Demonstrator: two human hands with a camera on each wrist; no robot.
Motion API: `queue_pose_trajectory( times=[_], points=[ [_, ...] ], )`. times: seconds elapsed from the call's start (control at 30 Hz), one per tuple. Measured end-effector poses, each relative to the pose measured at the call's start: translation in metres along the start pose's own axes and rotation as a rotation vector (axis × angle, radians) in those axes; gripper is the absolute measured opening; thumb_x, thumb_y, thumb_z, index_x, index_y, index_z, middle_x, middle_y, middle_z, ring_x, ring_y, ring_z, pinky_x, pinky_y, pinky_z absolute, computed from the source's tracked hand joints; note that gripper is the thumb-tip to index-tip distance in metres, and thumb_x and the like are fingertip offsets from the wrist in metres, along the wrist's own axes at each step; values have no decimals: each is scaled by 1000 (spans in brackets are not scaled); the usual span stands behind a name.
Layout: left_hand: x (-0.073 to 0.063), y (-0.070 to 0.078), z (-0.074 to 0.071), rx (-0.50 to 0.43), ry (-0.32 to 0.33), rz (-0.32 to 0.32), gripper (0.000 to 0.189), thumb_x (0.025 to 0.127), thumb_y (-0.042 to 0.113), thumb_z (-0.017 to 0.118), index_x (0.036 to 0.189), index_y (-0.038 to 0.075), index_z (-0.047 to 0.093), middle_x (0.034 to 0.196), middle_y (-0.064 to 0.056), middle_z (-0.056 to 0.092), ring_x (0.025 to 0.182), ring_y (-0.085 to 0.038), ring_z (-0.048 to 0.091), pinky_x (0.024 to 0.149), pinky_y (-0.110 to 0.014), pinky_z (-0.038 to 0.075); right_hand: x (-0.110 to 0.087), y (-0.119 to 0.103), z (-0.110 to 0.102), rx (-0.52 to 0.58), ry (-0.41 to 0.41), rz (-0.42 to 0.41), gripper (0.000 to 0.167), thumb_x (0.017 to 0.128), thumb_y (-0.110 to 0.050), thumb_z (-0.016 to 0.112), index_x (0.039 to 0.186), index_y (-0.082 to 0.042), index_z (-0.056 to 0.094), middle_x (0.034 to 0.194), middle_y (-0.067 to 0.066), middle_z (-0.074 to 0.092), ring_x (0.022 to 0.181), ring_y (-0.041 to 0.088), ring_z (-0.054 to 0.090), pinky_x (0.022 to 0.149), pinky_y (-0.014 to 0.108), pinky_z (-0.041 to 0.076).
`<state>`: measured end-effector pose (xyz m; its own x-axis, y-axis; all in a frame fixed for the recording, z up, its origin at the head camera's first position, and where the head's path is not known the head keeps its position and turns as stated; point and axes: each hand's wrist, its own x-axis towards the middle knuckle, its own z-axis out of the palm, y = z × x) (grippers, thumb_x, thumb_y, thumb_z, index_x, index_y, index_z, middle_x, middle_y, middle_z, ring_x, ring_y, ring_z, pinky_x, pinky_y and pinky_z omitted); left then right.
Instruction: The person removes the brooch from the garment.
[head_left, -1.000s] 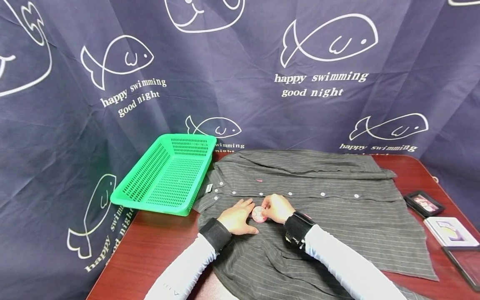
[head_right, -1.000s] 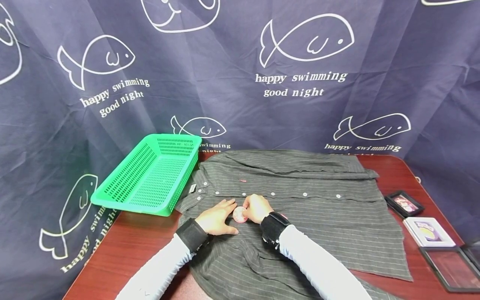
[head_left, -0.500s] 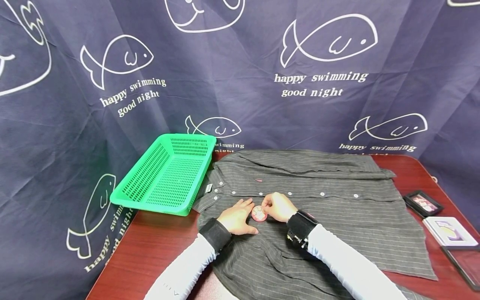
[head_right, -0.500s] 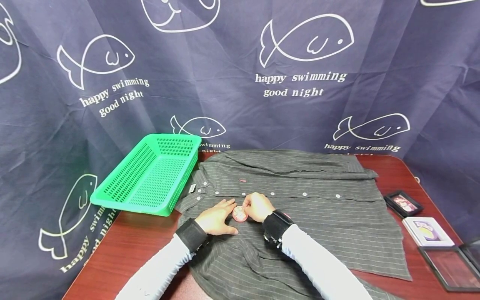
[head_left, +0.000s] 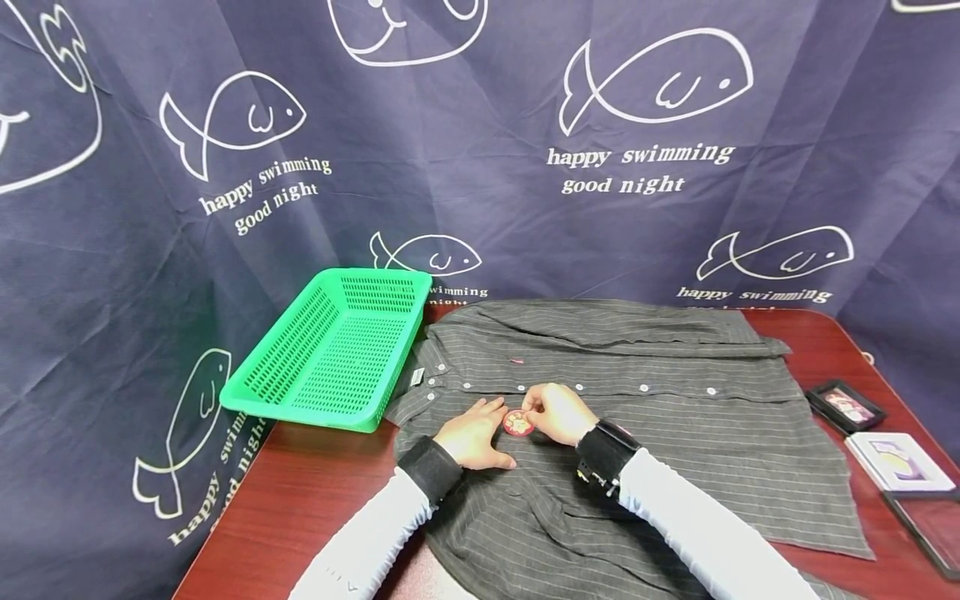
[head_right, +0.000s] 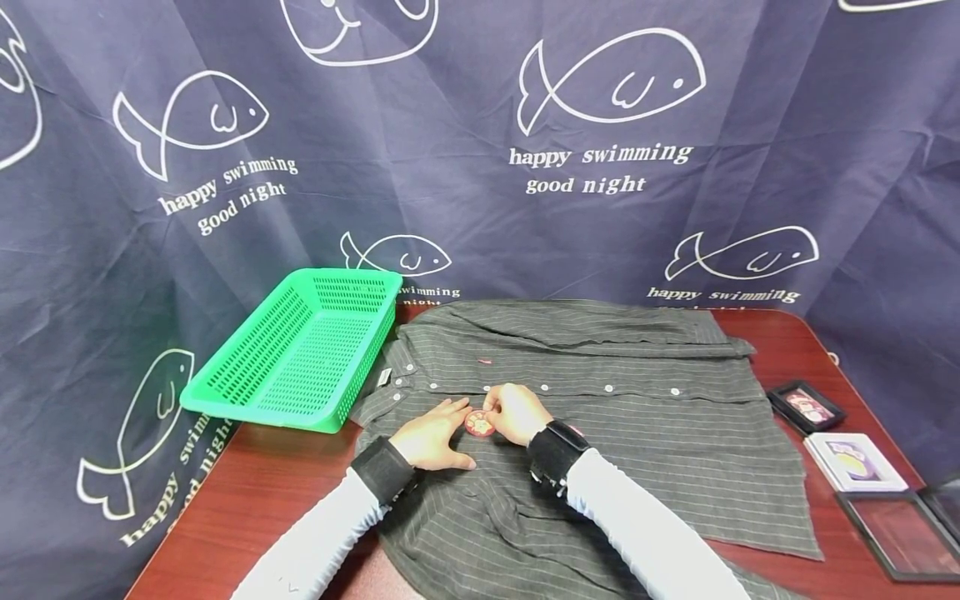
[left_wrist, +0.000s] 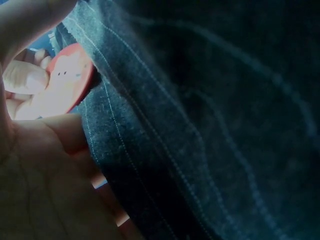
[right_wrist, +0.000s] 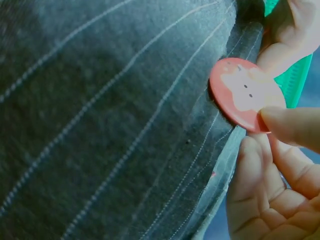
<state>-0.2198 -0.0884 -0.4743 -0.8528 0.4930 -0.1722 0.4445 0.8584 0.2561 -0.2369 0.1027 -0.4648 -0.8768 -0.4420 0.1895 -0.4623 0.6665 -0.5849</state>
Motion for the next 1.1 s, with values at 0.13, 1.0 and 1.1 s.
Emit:
queue_pose_trajectory(
  times=[0.13,1.0,1.1],
  points=[
    [0,0,0,-6,-3,-5,85,76,47,77,145,8,47,155,-8,40,144,-34,36,112,-45,39,0,0,0,-29,8,-20,11,77,-5,70,73,-12,64,65,-6,60,58,4,47,55,21,38],
    [0,0,-1,8,-17,-7,87,78,48,75,147,6,43,157,-9,38,145,-33,34,115,-42,36,-12,-1,4,-153,-5,-198,17,76,-7,73,76,-15,58,73,-7,53,63,3,47,58,20,39],
    [1,0,-1,10,-16,-6,86,78,48,75,147,6,44,156,-9,38,145,-33,34,115,-43,36,-13,0,5,-155,-2,-223,18,74,-6,73,75,-16,58,72,-7,53,64,3,47,59,20,40]
  ],
)
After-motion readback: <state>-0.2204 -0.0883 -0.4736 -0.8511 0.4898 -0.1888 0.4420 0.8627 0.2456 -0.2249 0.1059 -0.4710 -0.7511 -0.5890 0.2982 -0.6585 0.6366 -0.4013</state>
